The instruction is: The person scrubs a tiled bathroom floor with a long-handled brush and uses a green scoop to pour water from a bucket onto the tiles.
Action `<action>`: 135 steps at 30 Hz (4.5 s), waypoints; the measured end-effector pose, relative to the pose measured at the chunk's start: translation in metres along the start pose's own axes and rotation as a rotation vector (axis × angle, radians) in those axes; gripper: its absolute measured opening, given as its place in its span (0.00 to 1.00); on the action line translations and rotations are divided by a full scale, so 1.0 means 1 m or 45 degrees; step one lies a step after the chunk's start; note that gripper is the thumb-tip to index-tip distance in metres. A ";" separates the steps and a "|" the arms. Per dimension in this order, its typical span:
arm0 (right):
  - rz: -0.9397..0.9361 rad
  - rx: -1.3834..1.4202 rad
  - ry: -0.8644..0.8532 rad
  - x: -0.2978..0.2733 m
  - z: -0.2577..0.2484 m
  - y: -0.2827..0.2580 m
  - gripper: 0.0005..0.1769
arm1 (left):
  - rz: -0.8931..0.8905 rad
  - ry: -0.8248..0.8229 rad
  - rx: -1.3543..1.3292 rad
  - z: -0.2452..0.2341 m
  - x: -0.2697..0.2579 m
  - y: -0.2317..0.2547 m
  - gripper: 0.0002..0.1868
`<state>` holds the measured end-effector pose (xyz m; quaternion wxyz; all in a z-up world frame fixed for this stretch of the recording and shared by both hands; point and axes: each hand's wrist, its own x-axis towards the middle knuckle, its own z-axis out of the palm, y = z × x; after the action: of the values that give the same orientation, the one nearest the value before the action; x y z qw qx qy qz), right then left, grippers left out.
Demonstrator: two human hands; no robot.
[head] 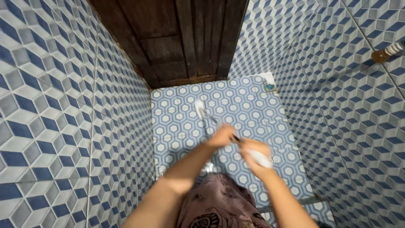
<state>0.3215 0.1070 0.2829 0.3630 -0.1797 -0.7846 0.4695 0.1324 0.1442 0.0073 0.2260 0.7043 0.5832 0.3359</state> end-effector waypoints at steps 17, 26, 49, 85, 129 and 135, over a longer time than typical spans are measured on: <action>-0.317 0.096 0.190 -0.013 0.071 0.072 0.11 | 0.262 0.187 0.082 -0.020 0.002 -0.045 0.03; 0.204 -0.254 -0.046 0.003 -0.040 -0.053 0.12 | 0.188 -0.094 -0.158 0.016 0.011 0.073 0.13; 0.171 0.095 0.295 0.034 -0.038 -0.027 0.13 | 0.298 -0.232 -0.325 -0.031 0.060 0.058 0.03; -0.055 -0.160 0.404 0.033 -0.015 0.099 0.13 | 0.156 -0.149 -0.022 -0.008 0.105 -0.022 0.13; 0.156 -0.293 0.819 0.108 0.062 0.042 0.11 | 0.837 -0.783 -0.432 -0.027 0.166 -0.054 0.05; 0.148 0.044 0.628 0.150 0.027 0.043 0.13 | 0.371 -0.554 -0.429 -0.065 0.159 -0.075 0.08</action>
<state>0.1984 0.2058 0.2980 0.5187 -0.3272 -0.6525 0.4450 0.0497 0.3107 0.0312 0.4085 0.7885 0.3500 0.2981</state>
